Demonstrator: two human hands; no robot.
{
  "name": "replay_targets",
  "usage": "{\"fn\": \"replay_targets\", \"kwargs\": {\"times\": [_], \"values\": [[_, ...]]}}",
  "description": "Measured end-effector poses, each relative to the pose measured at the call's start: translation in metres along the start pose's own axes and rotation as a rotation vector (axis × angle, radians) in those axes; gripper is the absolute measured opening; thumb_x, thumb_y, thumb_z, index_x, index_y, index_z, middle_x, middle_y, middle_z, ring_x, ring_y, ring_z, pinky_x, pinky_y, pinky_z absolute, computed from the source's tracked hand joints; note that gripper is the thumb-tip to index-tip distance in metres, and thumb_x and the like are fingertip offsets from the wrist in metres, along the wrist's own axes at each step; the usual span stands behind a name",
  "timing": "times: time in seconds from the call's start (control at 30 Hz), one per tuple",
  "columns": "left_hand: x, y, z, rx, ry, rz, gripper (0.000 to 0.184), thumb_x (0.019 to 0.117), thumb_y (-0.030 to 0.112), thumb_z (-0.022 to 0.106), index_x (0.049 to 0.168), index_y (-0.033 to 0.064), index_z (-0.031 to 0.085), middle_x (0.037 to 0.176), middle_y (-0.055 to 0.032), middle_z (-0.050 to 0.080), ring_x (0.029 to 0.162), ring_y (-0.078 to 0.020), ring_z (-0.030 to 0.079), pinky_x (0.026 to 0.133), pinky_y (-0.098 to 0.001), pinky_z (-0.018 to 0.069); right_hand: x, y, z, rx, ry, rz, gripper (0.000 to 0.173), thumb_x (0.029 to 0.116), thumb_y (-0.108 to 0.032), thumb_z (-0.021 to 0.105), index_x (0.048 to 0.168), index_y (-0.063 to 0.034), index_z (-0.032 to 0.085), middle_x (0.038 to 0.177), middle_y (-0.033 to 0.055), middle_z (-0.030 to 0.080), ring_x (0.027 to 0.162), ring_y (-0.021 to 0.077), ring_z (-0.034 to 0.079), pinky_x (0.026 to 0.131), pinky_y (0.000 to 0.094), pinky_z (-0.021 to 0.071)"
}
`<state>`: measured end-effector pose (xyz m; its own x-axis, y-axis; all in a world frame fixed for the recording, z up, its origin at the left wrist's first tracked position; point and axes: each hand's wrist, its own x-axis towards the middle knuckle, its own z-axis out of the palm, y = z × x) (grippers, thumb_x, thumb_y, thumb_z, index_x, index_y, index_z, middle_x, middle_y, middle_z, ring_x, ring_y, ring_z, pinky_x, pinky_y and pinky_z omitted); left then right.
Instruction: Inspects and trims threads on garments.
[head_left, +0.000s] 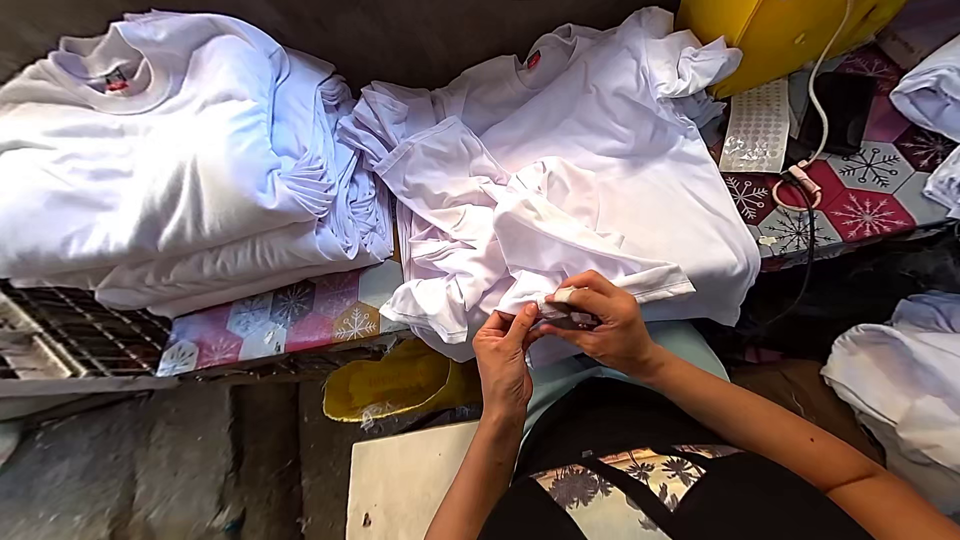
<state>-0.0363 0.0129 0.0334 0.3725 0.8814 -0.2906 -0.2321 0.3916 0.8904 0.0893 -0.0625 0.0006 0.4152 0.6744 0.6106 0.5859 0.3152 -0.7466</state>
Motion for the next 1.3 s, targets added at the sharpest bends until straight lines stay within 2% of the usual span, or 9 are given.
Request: {"fn": "replay_targets", "kwargs": {"times": [0.2,0.3,0.47,0.6,0.7,0.83,1.03,1.17,1.3], "values": [[0.006,0.003,-0.001,0.015,-0.021,-0.05,0.021,0.096,-0.009,0.058,0.077,0.0013,0.059,0.07,-0.0075,0.07,0.062,-0.0123,0.07,0.063,-0.0257,0.0613,-0.013,0.005,-0.003,-0.18,-0.227,-0.393,0.015,0.0946,-0.009,0.056,0.091,-0.0025,0.069,0.095,0.014,0.074,0.059,0.0188,0.064,0.049,0.0313,0.0485],[0.008,0.007,0.0,0.005,-0.003,-0.075,0.02,0.0965,-0.008,0.059,0.079,0.0012,0.06,0.072,-0.0086,0.071,0.063,-0.0123,0.071,0.062,-0.0241,0.0609,-0.026,-0.003,-0.014,0.028,-0.44,-0.317,0.01,0.0875,-0.009,0.06,0.09,-0.0034,0.068,0.092,0.013,0.071,0.064,0.0179,0.065,0.048,0.031,0.0471],[0.004,0.004,0.006,0.022,-0.04,-0.045,0.018,0.0972,-0.008,0.057,0.082,0.0019,0.06,0.073,-0.0065,0.071,0.063,-0.0117,0.071,0.063,-0.0252,0.0616,-0.012,-0.006,-0.022,-0.026,-0.121,-0.134,0.026,0.093,-0.025,0.074,0.098,0.0,0.07,0.096,0.014,0.072,0.076,0.0131,0.068,0.063,0.0254,0.0549],[0.006,0.003,0.01,0.083,-0.044,0.027,0.014,0.104,0.001,0.045,0.098,0.0065,0.057,0.079,0.002,0.071,0.07,-0.0058,0.07,0.068,-0.0219,0.061,0.013,-0.009,-0.041,0.053,-0.097,0.312,0.04,0.0946,-0.036,0.071,0.102,0.0032,0.071,0.082,0.007,0.064,0.071,0.0073,0.055,0.064,0.0238,0.0472],[0.019,0.003,0.005,0.088,0.037,-0.019,0.019,0.1097,0.01,0.037,0.101,0.0111,0.053,0.077,0.0074,0.066,0.068,-0.0001,0.066,0.065,-0.0169,0.0576,0.034,0.018,-0.095,-0.16,0.053,0.56,0.034,0.1043,-0.026,0.056,0.115,0.0028,0.069,0.092,0.0122,0.068,0.08,0.0164,0.062,0.076,0.0342,0.0519],[0.026,-0.006,-0.011,0.077,-0.009,-0.148,0.022,0.1114,0.014,0.032,0.105,0.0125,0.053,0.08,0.006,0.07,0.068,-0.0017,0.068,0.063,-0.0185,0.0584,0.034,0.1,-0.218,-0.604,0.284,0.822,0.045,0.1091,-0.025,0.048,0.14,0.0077,0.052,0.135,0.0318,0.057,0.121,0.046,0.06,0.103,0.0615,0.0471],[0.002,-0.015,-0.014,-0.156,-0.09,-0.373,0.039,0.1118,0.016,0.028,0.097,0.0126,0.064,0.084,0.0024,0.075,0.077,-0.0034,0.072,0.077,-0.0195,0.0597,0.001,0.185,-0.361,-0.912,0.416,1.15,0.05,0.1069,-0.024,0.05,0.142,0.011,0.048,0.144,0.0387,0.046,0.128,0.0557,0.052,0.102,0.0712,0.0428],[-0.015,-0.01,0.004,-0.225,-0.1,-0.318,0.029,0.1058,0.004,0.034,0.1,0.0103,0.062,0.092,-0.0029,0.077,0.086,-0.0106,0.074,0.084,-0.027,0.0608,0.022,0.162,-0.339,-0.998,0.431,0.804,0.072,0.0987,-0.036,0.065,0.146,0.013,0.043,0.15,0.0438,0.034,0.14,0.0628,0.031,0.111,0.0751,0.0239],[-0.02,-0.018,0.026,-0.053,-0.298,0.081,0.009,0.0865,0.013,0.075,0.084,0.0213,0.077,0.088,0.0048,0.076,0.085,-0.006,0.072,0.083,-0.028,0.0597,0.036,0.069,-0.179,-0.335,-0.098,0.105,0.078,0.0833,-0.055,0.075,0.127,0.0079,0.058,0.133,0.0245,0.062,0.125,0.0298,0.061,0.101,0.0422,0.0529]]}}
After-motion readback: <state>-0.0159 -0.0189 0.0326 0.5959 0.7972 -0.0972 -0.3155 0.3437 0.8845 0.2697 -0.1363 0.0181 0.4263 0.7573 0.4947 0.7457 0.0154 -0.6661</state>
